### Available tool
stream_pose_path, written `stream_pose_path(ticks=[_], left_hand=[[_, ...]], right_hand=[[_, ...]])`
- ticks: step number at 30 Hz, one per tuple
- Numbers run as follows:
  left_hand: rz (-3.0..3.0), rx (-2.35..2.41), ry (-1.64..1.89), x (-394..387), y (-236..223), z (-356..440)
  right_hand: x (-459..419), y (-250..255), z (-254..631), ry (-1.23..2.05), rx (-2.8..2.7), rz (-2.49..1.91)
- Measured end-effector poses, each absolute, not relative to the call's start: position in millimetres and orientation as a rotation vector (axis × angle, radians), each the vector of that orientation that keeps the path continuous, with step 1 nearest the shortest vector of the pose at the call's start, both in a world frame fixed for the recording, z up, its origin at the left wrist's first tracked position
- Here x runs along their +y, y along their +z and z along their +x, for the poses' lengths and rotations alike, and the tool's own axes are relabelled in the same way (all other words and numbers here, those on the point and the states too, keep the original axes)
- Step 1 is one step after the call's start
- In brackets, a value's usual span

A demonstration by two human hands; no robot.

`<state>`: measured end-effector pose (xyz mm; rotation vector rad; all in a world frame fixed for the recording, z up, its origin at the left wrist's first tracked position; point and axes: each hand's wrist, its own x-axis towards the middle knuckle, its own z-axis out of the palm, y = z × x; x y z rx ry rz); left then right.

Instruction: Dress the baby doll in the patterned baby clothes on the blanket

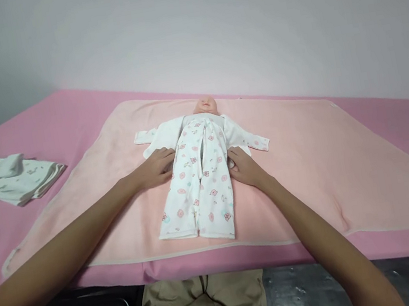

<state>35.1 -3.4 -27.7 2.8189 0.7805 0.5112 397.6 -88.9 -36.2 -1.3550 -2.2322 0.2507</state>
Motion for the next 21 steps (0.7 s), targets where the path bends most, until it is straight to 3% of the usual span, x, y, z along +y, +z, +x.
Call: stream_pose_path(ticks=[5, 9, 11, 14, 18, 21], left_hand=[[2.82, 0.906, 0.443, -14, -16, 29], [2.595, 1.355, 0.711, -12, -13, 21], [2.421, 1.738, 0.814, -6, -17, 13], [2.249, 2.041, 0.618, 12, -24, -1], [2.133, 1.902, 0.36, 39, -7, 6], [2.257, 1.661, 0.81, 37, 27, 49]], right_hand=[[-95, -40, 402, 0.409, -2.027, -1.512], [-98, -37, 409, 0.566, -1.665, -1.557], [-100, -38, 419, 0.434, -1.457, -1.668], [-100, -41, 436, 0.183, -1.394, -1.95], [-87, -19, 434, 0.385, -1.609, -2.068], [-68, 21, 404, 0.379, -1.598, -1.693]])
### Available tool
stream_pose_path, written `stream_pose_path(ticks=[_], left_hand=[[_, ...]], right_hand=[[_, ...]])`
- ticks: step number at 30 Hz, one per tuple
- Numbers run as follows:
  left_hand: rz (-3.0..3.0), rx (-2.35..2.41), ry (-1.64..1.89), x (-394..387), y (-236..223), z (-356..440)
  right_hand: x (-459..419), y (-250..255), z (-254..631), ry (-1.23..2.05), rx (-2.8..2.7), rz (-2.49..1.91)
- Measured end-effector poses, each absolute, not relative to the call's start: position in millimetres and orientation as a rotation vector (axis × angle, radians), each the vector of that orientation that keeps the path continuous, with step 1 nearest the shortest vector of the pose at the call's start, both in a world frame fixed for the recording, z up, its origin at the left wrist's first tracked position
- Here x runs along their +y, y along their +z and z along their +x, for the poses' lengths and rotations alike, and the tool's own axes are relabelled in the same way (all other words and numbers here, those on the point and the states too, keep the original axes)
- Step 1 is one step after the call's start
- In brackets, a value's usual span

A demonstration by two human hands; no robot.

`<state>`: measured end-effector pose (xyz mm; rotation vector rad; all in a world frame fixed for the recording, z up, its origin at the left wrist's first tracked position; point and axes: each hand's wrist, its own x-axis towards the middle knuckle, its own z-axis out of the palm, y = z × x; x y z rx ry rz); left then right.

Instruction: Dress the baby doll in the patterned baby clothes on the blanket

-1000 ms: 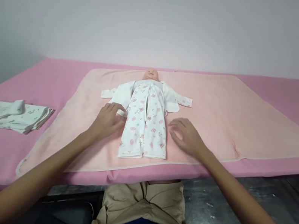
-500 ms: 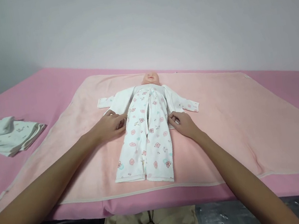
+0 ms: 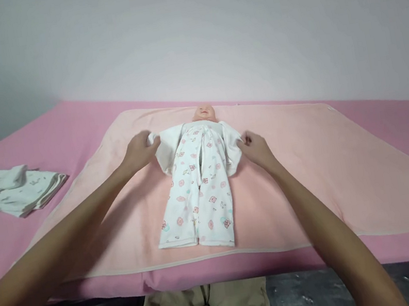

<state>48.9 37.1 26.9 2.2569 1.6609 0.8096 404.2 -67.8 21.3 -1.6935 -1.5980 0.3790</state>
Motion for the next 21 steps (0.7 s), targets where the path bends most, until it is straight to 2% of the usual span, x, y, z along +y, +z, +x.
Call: stream_pose_path(ticks=[2, 4, 6, 10, 13, 16, 21], left_hand=[[2.548, 1.294, 1.146, 23, 44, 83], [2.855, 0.912, 1.097, 6, 46, 102], [2.987, 0.758, 0.982, -9, 33, 97], [2.715, 1.101, 1.018, -25, -13, 49], [2.525, 1.332, 0.758, -31, -29, 40], [2.492, 1.364, 0.598, -35, -22, 60], [2.292, 1.397, 0.812, -42, -2, 61]], right_hand=[[-60, 45, 377, 0.238, -1.683, -1.351], [-62, 54, 357, 0.178, -1.946, -1.145], [-76, 42, 353, 0.11, -2.157, -1.116], [-111, -14, 379, 0.141, -1.935, -1.413], [-117, -40, 382, 0.235, -1.908, -1.582], [-112, -34, 363, 0.306, -1.864, -1.681], [-119, -4, 359, 0.209, -1.671, -1.745]])
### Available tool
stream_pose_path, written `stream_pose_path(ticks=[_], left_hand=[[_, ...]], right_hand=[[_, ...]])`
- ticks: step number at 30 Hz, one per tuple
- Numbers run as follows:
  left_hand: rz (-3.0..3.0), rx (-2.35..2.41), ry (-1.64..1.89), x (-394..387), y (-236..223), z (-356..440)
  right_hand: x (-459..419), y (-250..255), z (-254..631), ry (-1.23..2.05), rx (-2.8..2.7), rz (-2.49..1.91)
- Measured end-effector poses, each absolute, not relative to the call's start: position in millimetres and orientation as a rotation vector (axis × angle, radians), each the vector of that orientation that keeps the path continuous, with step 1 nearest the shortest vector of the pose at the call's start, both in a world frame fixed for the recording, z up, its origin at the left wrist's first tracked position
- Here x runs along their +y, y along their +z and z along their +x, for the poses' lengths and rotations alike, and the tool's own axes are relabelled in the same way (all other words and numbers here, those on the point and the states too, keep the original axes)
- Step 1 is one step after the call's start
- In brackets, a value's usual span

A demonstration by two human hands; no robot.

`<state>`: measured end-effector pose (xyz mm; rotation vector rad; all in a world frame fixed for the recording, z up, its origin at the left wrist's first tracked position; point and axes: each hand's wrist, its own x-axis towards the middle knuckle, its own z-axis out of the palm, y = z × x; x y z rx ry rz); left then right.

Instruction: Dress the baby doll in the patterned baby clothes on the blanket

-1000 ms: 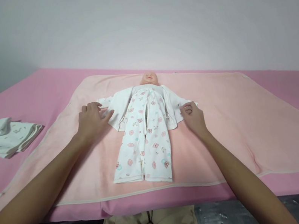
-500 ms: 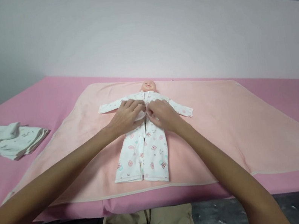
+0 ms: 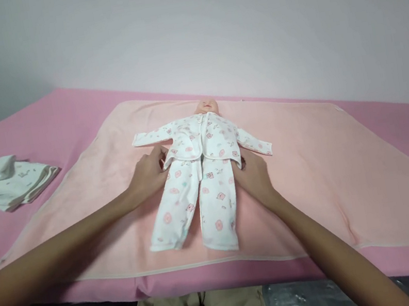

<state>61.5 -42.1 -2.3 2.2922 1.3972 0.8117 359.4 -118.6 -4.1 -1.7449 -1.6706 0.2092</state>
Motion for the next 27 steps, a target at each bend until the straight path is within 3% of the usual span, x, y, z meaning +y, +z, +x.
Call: stream_pose_path(ticks=[6, 11, 14, 20, 27], left_hand=[[2.401, 1.367, 0.634, -65, -12, 19], [2.459, 1.14, 0.88, -49, 12, 36], [2.366, 1.072, 0.828, -16, 41, 71], [2.297, 1.035, 0.226, 34, 75, 107], [2.282, 1.047, 0.295, 32, 76, 109]], right_hand=[[-151, -16, 388, 0.16, -1.918, -1.763], [-133, 16, 369, 0.04, -1.924, -1.462], [-93, 41, 341, 0.121, -1.954, -1.514], [-42, 49, 316, 0.26, -1.957, -1.808], [-46, 48, 332, 0.56, -1.819, -1.541]])
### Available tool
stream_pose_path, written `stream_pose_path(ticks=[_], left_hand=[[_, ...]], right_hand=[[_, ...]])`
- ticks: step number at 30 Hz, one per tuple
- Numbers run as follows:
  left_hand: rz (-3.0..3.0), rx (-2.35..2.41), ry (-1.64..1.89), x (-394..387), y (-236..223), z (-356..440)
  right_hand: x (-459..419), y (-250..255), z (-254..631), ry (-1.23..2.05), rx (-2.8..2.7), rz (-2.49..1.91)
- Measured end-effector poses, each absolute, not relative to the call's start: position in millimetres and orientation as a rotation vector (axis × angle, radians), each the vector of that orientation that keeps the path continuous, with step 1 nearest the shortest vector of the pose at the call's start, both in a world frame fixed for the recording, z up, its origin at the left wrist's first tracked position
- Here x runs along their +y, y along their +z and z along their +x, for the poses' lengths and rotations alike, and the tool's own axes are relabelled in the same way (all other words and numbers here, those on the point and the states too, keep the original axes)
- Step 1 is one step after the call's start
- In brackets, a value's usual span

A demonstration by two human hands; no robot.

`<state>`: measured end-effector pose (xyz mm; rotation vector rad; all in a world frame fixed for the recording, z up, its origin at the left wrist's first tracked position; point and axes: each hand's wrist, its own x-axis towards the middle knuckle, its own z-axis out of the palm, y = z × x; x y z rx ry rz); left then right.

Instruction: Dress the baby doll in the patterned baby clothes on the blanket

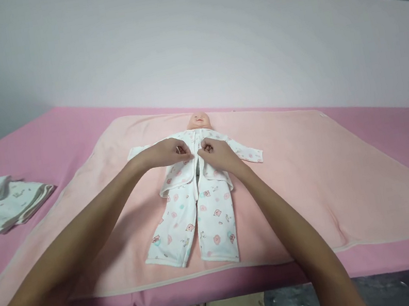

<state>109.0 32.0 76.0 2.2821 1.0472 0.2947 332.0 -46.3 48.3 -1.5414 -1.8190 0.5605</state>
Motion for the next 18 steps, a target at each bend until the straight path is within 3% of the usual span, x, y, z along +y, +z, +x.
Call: stream_pose_path(ticks=[11, 18], left_hand=[[2.167, 0.913, 0.389, 34, 67, 130], [2.173, 0.888, 0.405, 32, 60, 129]], right_hand=[[-30, 31, 354, 0.956, -1.771, -1.249], [-29, 21, 360, 0.875, -1.676, -1.227]])
